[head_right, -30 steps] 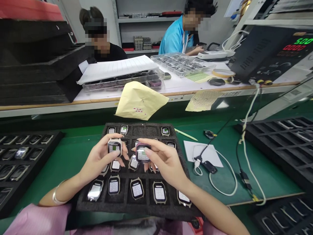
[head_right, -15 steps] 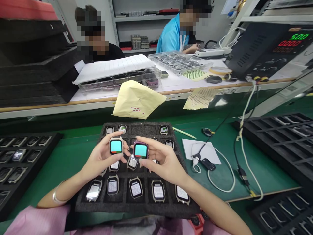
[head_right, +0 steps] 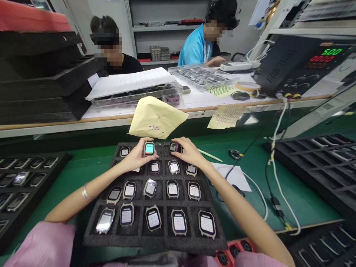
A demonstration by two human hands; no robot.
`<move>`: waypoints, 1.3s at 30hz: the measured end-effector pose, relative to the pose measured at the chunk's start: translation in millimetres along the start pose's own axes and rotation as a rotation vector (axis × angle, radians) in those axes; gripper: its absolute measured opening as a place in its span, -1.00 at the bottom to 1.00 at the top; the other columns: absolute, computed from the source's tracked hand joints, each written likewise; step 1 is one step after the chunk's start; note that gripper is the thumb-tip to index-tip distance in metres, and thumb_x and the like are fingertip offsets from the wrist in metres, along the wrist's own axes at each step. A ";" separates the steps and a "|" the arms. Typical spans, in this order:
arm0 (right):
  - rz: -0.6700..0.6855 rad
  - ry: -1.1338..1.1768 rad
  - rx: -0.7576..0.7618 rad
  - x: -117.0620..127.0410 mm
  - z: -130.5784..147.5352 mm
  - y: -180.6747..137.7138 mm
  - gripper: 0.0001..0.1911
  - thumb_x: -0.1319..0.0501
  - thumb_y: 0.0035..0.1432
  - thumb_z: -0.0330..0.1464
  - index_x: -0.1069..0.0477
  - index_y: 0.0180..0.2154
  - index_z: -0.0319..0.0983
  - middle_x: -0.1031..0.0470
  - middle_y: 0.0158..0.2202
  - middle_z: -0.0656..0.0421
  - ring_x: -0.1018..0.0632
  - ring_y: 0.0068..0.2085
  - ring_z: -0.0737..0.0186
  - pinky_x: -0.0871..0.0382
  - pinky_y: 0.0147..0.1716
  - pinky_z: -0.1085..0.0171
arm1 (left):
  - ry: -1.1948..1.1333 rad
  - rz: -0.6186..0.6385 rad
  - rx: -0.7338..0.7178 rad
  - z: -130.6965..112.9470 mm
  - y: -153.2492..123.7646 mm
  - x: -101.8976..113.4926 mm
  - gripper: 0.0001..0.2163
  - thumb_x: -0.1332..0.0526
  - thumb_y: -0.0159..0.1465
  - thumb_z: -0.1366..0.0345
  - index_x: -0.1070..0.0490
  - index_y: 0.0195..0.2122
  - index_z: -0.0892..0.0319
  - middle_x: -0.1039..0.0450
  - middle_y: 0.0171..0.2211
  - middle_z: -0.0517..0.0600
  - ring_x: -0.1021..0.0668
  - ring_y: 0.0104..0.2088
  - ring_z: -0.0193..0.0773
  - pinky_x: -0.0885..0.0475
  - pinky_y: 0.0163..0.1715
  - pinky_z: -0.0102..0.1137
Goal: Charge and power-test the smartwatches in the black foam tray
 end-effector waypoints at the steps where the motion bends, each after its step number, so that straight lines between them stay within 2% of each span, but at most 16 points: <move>1: 0.016 -0.028 0.013 -3.8 -3.4 3.6 -0.53 -0.33 0.04 -0.33 -0.43 0.02 -0.29 -0.44 -0.12 -0.02 -0.46 -0.09 -0.08 -0.37 -0.07 0.01 | 0.042 -0.028 0.006 6.9 11.7 5.2 -0.52 -0.38 0.04 0.43 -0.24 -0.03 0.15 -0.41 -0.34 -0.11 -0.56 -0.26 -0.23 -0.47 -0.17 -0.29; 3: 0.050 -0.082 0.033 -10.4 -6.1 6.5 -0.53 -0.33 0.04 -0.33 -0.44 0.01 -0.31 -0.42 -0.13 -0.05 -0.44 -0.08 -0.12 -0.35 -0.05 -0.02 | 0.074 -0.061 0.025 19.4 29.7 12.0 -0.56 -0.40 -0.04 0.49 -0.30 -0.15 0.16 -0.38 -0.40 -0.15 -0.53 -0.32 -0.26 -0.47 -0.22 -0.31; 6: 0.091 -0.142 0.057 -15.6 -4.5 4.3 -0.51 -0.30 0.07 -0.36 -0.41 0.07 -0.31 -0.41 -0.13 -0.04 -0.42 -0.09 -0.12 -0.34 -0.06 -0.01 | 0.027 -0.062 0.074 33.3 41.4 13.6 -0.53 -0.39 -0.08 0.54 -0.27 -0.15 0.18 -0.39 -0.39 -0.13 -0.53 -0.38 -0.27 -0.49 -0.34 -0.33; 11: 0.114 -0.181 0.067 -17.2 -4.1 0.0 -0.50 -0.25 0.13 -0.37 -0.36 0.12 -0.31 -0.41 -0.12 -0.03 -0.40 -0.09 -0.10 -0.34 -0.06 0.01 | -0.089 -0.024 0.123 39.1 38.5 9.2 -0.52 -0.38 0.02 0.48 -0.22 -0.06 0.23 -0.45 -0.31 -0.03 -0.58 -0.34 -0.26 -0.52 -0.37 -0.34; 14: 0.109 -0.180 0.069 -17.4 -4.7 0.0 -0.49 -0.26 0.12 -0.36 -0.37 0.12 -0.29 -0.39 -0.11 -0.03 -0.41 -0.08 -0.09 -0.34 -0.05 0.02 | -0.115 -0.019 0.130 42.1 39.2 8.5 -0.57 -0.37 0.07 0.40 -0.24 -0.08 0.26 -0.45 -0.37 -0.05 -0.60 -0.42 -0.28 -0.51 -0.40 -0.35; 17: 0.092 -0.166 0.079 -16.1 -2.7 -0.3 -0.49 -0.27 0.11 -0.36 -0.38 0.12 -0.27 -0.38 -0.11 -0.03 -0.42 -0.07 -0.09 -0.35 -0.05 0.02 | -0.112 -0.024 0.129 47.5 41.6 8.8 -0.56 -0.40 0.04 0.39 -0.25 -0.10 0.26 -0.45 -0.42 -0.08 -0.59 -0.46 -0.29 -0.50 -0.41 -0.35; 21: 0.050 -0.127 0.094 -9.5 5.0 -4.0 -0.52 -0.22 0.17 -0.32 -0.36 0.13 -0.24 -0.36 -0.09 -0.02 -0.42 -0.05 -0.09 -0.34 -0.03 0.00 | -0.090 -0.031 0.109 50.5 42.3 10.3 -0.48 -0.44 -0.05 0.47 -0.26 -0.09 0.23 -0.48 -0.35 -0.06 -0.58 -0.36 -0.29 -0.49 -0.32 -0.37; 25: 0.008 -0.081 0.097 0.2 15.2 -10.5 -0.56 -0.16 0.23 -0.31 -0.34 0.13 -0.25 -0.37 -0.09 -0.03 -0.42 -0.03 -0.08 -0.35 -0.03 0.00 | -0.071 0.005 0.114 52.6 43.4 6.8 -0.53 -0.39 0.03 0.45 -0.22 -0.08 0.23 -0.48 -0.37 -0.06 -0.59 -0.39 -0.27 -0.50 -0.35 -0.34; 29: -0.015 -0.042 0.106 7.2 25.3 -17.0 -0.60 -0.14 0.24 -0.31 -0.35 0.10 -0.25 -0.38 -0.11 -0.02 -0.44 -0.04 -0.08 -0.36 -0.04 0.00 | -0.011 0.031 0.102 55.2 46.1 3.9 -0.57 -0.35 0.07 0.45 -0.20 -0.08 0.22 -0.46 -0.39 -0.08 -0.59 -0.42 -0.26 -0.50 -0.36 -0.31; 35: -0.019 0.001 0.138 14.8 41.9 -25.5 -0.63 -0.12 0.25 -0.33 -0.35 0.09 -0.23 -0.39 -0.09 -0.01 -0.44 -0.03 -0.05 -0.36 -0.02 0.00 | 0.181 0.044 0.018 49.6 47.2 3.8 -0.46 -0.38 0.02 0.46 -0.18 -0.01 0.20 -0.45 -0.27 -0.04 -0.56 -0.25 -0.24 -0.47 -0.17 -0.28; 39: -0.016 0.041 0.162 18.5 53.5 -30.5 -0.65 -0.13 0.25 -0.35 -0.36 0.07 -0.21 -0.39 -0.07 0.00 -0.43 -0.01 -0.05 -0.35 -0.01 0.00 | 0.385 0.066 -0.028 40.7 47.2 -1.6 -0.53 -0.33 0.06 0.44 -0.20 -0.03 0.21 -0.43 -0.27 -0.04 -0.54 -0.25 -0.19 -0.46 -0.18 -0.24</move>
Point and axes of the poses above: each hand's wrist, its own y-axis towards the middle knuckle, its own x-axis out of the back of the hand, z = x × y, the point moved 9 cm from there along y, towards the middle knuckle
